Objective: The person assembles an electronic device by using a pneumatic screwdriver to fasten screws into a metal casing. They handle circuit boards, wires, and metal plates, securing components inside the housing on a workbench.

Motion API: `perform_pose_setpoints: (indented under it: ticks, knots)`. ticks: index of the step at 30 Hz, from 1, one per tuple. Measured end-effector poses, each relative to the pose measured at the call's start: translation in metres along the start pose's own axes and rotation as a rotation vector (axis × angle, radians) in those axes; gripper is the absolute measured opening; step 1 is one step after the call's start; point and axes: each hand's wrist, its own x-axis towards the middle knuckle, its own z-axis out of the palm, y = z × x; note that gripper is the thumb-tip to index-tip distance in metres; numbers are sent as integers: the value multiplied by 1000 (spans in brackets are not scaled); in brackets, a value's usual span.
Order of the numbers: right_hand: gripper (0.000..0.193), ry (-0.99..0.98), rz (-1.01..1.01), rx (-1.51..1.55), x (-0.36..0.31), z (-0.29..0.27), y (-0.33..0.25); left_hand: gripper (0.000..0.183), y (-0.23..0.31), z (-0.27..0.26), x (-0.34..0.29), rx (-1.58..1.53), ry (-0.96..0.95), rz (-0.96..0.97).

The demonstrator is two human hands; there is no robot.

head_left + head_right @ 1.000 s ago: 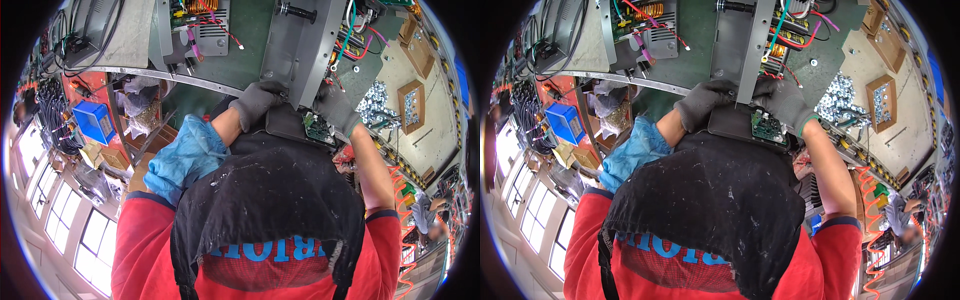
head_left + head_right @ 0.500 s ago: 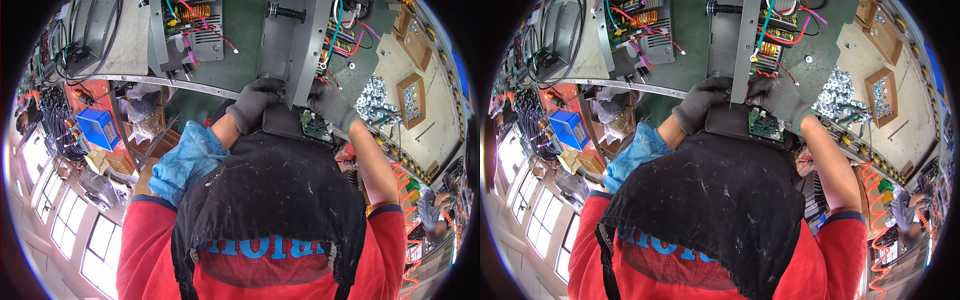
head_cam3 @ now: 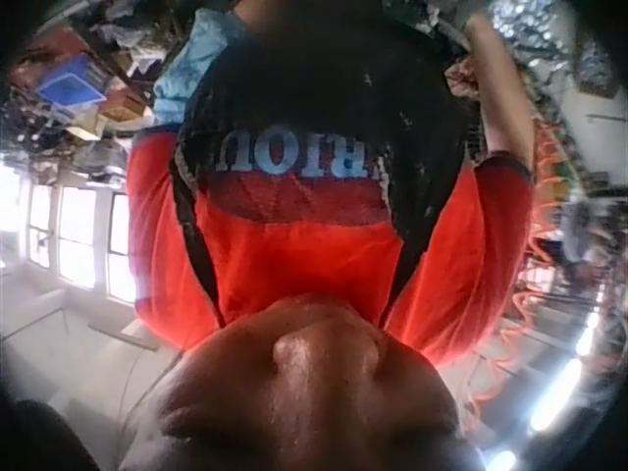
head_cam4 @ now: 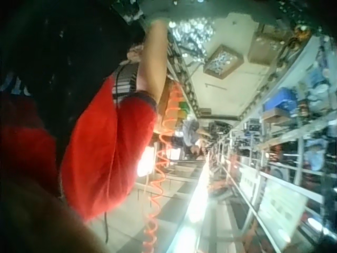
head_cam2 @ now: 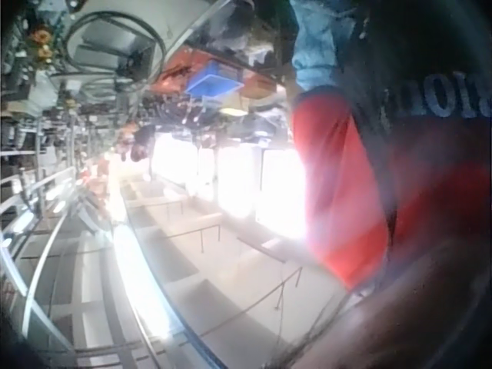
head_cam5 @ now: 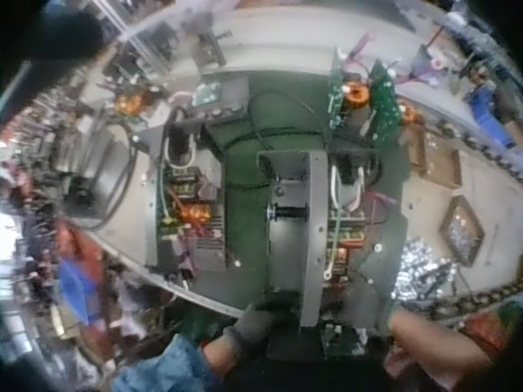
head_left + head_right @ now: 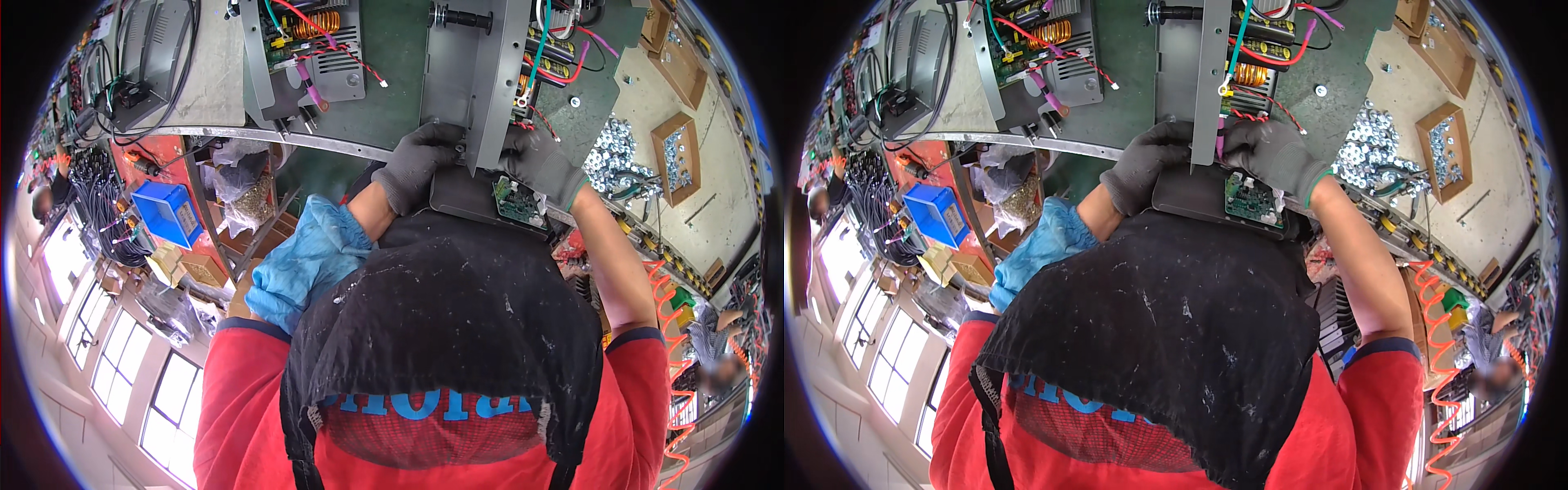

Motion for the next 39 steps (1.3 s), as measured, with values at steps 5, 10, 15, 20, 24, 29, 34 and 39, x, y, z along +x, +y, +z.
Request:
perform_pose_setpoints:
  ticks: [5, 10, 15, 20, 24, 29, 34, 39]
  knots:
    - [18, -81, 74, 3, 2, -6, -4, 33, -3, -3, 3, -2, 2, 10]
    - [19, -63, 72, -217, 3, -7, -12, 32, -2, 0, 2, -16, 7, 3]
    - [21, -88, 92, -358, 0, -14, -25, 34, -3, 0, 3, -33, 10, 26]
    - [20, -30, 50, -29, -1, -1, -2, 33, -7, -2, 3, 11, 2, 48]
    - [17, -50, 100, -65, 2, -4, -10, 34, -6, -2, 3, 9, -2, 45]
    - [17, -43, 23, -94, 0, -6, -11, 41, -3, 2, 2, -24, 23, 23]
    - [19, -76, 69, -127, 1, -7, -10, 35, -1, 2, 0, -2, 13, 28]
    - [27, -51, 36, -438, 3, -6, -17, 34, -2, 1, 2, -26, 20, 18]
